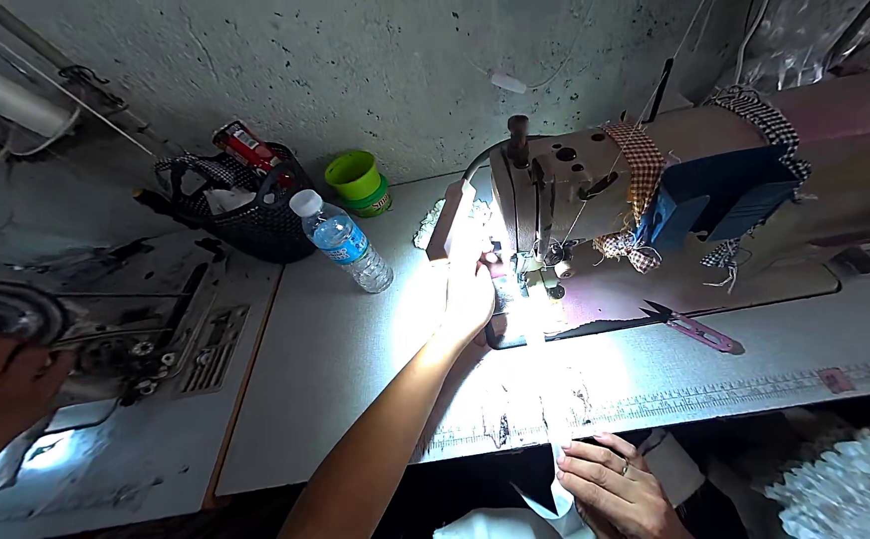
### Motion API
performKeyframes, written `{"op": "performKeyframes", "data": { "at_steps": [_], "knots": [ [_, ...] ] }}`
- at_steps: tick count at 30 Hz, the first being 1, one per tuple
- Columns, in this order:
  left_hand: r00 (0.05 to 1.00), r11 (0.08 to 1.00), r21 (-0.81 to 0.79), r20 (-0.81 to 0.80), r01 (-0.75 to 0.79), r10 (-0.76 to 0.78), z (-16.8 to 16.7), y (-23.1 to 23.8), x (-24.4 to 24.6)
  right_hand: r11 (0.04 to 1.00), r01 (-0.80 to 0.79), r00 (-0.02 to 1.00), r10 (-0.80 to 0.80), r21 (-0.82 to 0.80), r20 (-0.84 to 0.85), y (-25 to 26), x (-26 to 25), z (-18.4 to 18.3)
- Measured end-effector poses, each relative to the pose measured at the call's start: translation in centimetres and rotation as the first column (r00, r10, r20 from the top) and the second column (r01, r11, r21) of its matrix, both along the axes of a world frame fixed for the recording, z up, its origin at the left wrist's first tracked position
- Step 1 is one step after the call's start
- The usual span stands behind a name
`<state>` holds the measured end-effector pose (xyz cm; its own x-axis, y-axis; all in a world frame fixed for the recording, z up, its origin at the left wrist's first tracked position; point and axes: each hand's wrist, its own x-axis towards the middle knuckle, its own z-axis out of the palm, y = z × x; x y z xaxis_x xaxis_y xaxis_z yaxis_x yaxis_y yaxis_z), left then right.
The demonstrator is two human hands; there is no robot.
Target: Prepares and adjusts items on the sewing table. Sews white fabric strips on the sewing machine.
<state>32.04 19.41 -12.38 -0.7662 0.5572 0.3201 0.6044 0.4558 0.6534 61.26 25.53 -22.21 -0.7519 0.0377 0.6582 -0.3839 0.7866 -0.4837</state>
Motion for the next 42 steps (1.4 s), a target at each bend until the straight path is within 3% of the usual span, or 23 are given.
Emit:
{"op": "performKeyframes", "data": {
  "at_steps": [4,12,18,26,31,42],
  "knots": [
    [0.994,0.967,-0.232,0.038,0.105,-0.099,-1.3,-0.8,0.1,1.0,0.005,1.0,-0.005,0.003,-0.023,-0.2,0.0,-0.2],
    [0.964,0.96,-0.125,0.126,0.25,-0.235,-2.8,-1.1,-1.2,0.996,0.066,0.995,-0.07,-0.066,-0.068,-0.6,-0.6,-0.6],
    [0.968,0.964,-0.142,0.151,0.224,-0.203,-2.1,-1.0,-1.2,0.98,0.178,0.984,-0.18,-0.088,-0.006,-0.2,-3.8,0.9],
    [0.968,0.965,-0.098,0.091,0.243,-0.234,-2.3,-1.1,-1.2,0.963,0.266,0.955,-0.27,0.045,0.123,1.1,-8.2,3.2],
    [0.977,0.956,-0.198,0.047,0.215,-0.209,-1.4,-1.2,-0.7,0.954,0.298,0.948,-0.3,0.033,0.103,1.8,-11.0,3.2],
    [0.98,0.954,-0.226,0.068,0.198,-0.187,-1.7,-1.2,-1.0,0.939,0.34,0.933,-0.344,0.053,0.106,3.2,-15.8,4.4]
  ]
}}
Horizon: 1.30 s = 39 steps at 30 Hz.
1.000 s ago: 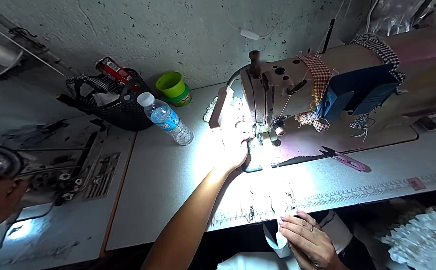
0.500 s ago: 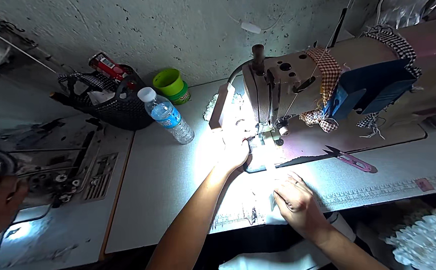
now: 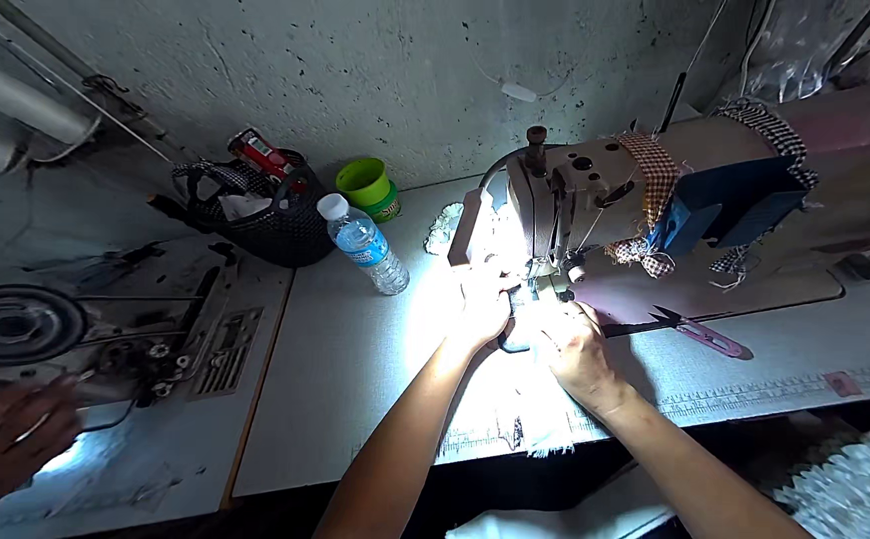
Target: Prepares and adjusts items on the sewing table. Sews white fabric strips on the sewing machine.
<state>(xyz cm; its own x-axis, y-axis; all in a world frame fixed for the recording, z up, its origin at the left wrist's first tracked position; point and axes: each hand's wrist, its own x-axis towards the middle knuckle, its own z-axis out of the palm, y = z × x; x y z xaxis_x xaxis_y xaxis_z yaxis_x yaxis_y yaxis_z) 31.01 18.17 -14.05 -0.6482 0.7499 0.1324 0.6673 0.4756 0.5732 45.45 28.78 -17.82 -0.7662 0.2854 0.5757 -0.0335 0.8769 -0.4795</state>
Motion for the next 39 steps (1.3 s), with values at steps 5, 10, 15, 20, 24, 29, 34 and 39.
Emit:
{"op": "performKeyframes", "data": {
  "at_steps": [5,10,15,20,24,29,34,39],
  "knots": [
    [0.998,0.997,-0.049,0.042,0.051,-0.049,0.5,-0.5,0.2,0.999,0.014,0.999,-0.016,0.037,0.049,-0.3,1.4,-0.7],
    [0.815,0.766,0.496,-0.181,-0.408,0.551,0.5,-4.5,1.1,0.991,-0.071,0.992,0.057,0.113,0.116,-1.7,6.3,-0.8],
    [0.691,0.531,0.59,0.063,-0.608,0.72,1.9,-8.8,-7.3,0.988,-0.149,0.977,0.154,-0.042,0.149,-2.0,9.2,-1.0],
    [0.747,0.537,0.786,-0.152,-0.305,0.647,8.8,-11.0,-12.0,0.983,-0.111,0.972,0.138,-0.148,0.188,-1.6,9.3,-0.4],
    [0.623,0.511,0.783,-0.211,-0.353,0.753,16.4,-13.9,-17.9,0.996,-0.076,0.978,0.085,-0.053,0.189,-2.3,9.2,-0.5],
    [0.634,0.566,0.532,-0.069,-0.629,0.77,16.0,-15.8,-21.0,0.997,-0.059,0.983,0.068,-0.058,0.169,-2.8,9.6,-0.1],
    [0.872,0.833,0.452,-0.204,-0.32,0.445,8.3,-11.8,-5.0,0.988,-0.097,0.989,0.082,-0.12,-0.122,-3.2,11.3,-2.1],
    [0.945,0.966,0.165,0.292,-0.198,0.144,0.3,-9.0,13.6,0.929,-0.03,1.0,0.03,-0.37,-0.006,-5.8,15.3,-3.2]
  ]
}}
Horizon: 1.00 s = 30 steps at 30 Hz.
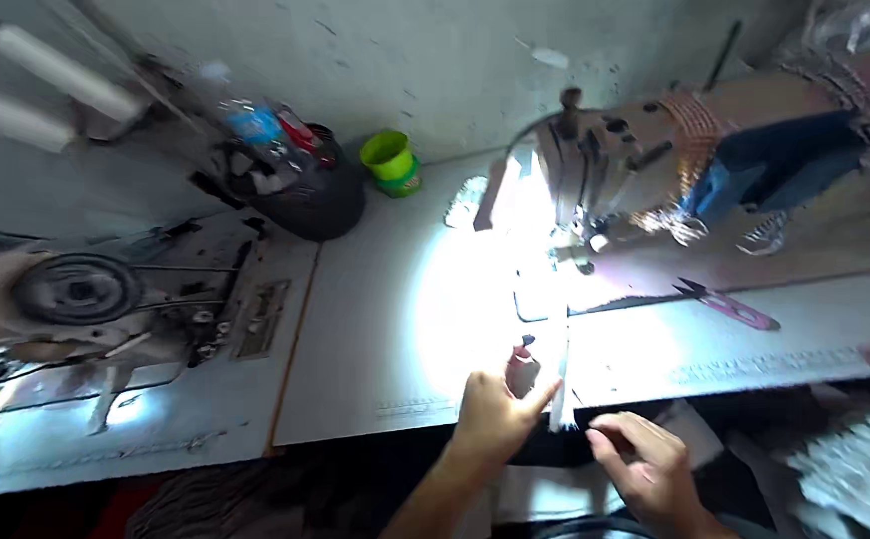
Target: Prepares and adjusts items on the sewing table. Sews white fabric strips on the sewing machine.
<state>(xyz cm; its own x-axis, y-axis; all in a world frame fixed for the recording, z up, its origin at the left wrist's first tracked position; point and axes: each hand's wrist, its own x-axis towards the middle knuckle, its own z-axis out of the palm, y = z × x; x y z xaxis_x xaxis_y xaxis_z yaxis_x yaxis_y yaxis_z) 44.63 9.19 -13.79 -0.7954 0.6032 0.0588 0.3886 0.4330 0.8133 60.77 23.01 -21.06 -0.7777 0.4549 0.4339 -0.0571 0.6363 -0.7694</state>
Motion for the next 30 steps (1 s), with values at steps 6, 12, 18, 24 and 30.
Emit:
{"op": "performKeyframes", "data": {
  "at_steps": [6,12,18,24,30],
  "knots": [
    [0.949,0.919,0.32,-0.137,-0.23,0.285,-3.7,1.9,8.1,0.633,-0.046,0.937,0.296,-0.773,0.187,-0.8,-0.2,1.3],
    [0.971,0.853,0.48,-0.009,-0.205,0.238,-4.6,1.3,9.5,0.377,0.013,0.977,0.193,-0.926,0.092,-0.7,-0.8,2.9],
    [0.972,0.859,0.476,-0.036,-0.188,0.233,-5.0,1.8,10.0,0.536,0.03,0.994,0.072,-0.844,0.081,-0.8,-0.2,2.6],
    [0.909,0.956,0.289,-0.384,-0.047,0.161,-6.6,1.3,9.5,0.521,0.049,0.989,0.093,-0.852,0.114,-0.4,-0.2,1.2],
    [0.898,0.972,0.234,-0.42,-0.032,0.131,-6.5,1.1,9.8,0.539,0.019,0.986,0.131,-0.842,0.106,-0.3,-0.1,1.1]
  ]
}}
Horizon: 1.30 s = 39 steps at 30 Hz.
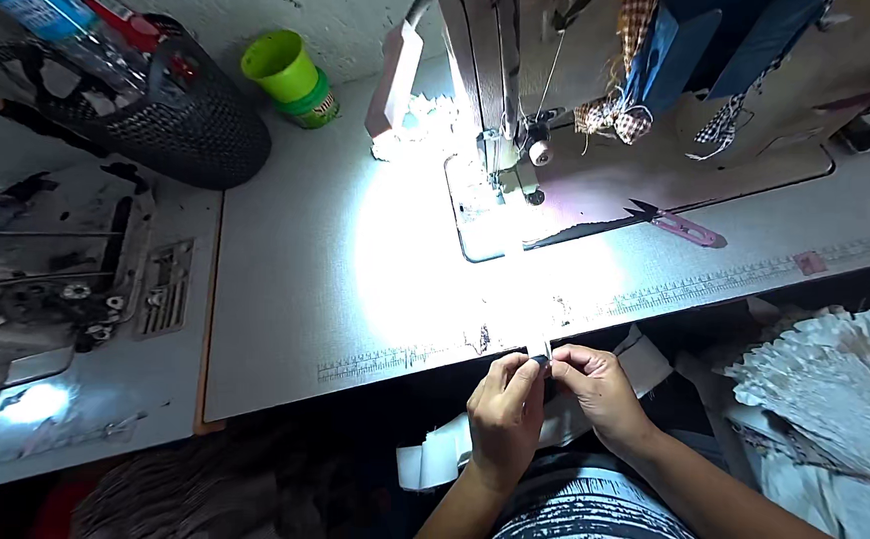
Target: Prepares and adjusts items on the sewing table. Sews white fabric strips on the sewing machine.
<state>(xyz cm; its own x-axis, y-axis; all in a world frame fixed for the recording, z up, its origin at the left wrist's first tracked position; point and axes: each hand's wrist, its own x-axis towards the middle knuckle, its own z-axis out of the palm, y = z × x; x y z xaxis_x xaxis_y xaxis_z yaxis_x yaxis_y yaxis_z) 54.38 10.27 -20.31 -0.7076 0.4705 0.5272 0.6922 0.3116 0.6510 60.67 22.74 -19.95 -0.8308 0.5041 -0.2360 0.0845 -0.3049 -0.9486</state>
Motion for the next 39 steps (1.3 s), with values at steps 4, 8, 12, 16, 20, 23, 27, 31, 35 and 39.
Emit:
{"op": "performKeyframes", "data": {
  "at_steps": [4,8,12,16,20,23,27,31,35,39],
  "knots": [
    [0.999,0.999,-0.022,0.029,0.027,-0.026,-0.1,0.1,-0.1,1.0,-0.023,1.0,0.023,-0.016,-0.005,0.3,0.0,-0.2],
    [0.982,0.99,0.068,0.131,0.126,-0.134,-0.1,0.0,-0.8,0.998,-0.059,0.998,0.059,-0.031,-0.006,0.7,0.0,-0.4],
    [0.963,0.974,0.152,0.188,0.167,-0.194,0.0,-0.1,-1.1,0.995,-0.09,0.996,0.09,-0.047,-0.014,0.8,0.1,-0.2],
    [0.934,0.974,0.197,0.316,0.107,-0.167,0.4,0.2,-1.0,0.813,-0.051,0.998,0.02,0.579,0.061,0.9,1.0,0.2],
    [0.854,0.967,0.251,0.491,0.048,-0.17,1.4,0.4,-0.6,0.298,0.153,0.977,0.099,0.942,-0.19,2.4,0.7,-0.5],
    [0.826,0.963,0.264,0.532,0.05,-0.188,1.3,0.5,-0.7,0.332,0.197,0.933,0.224,0.923,-0.28,3.6,-0.4,-2.1],
    [0.811,0.967,0.237,0.546,0.092,-0.211,1.2,-0.1,-0.3,0.348,0.215,0.905,0.28,0.913,-0.32,4.2,-1.3,-2.7],
    [0.983,0.988,0.133,0.155,0.082,-0.103,1.9,-0.8,-1.9,0.309,0.224,0.905,0.286,0.924,-0.315,3.9,-1.0,-2.3],
    [0.979,0.985,-0.096,-0.126,0.146,-0.157,3.0,-0.1,-5.9,0.323,0.259,0.899,0.264,0.91,-0.35,3.7,-0.5,-1.6],
    [0.928,0.868,-0.428,-0.148,0.25,-0.341,2.6,0.7,-8.9,0.323,0.256,0.908,0.243,0.911,-0.341,3.3,-0.6,-2.9]
  ]
}}
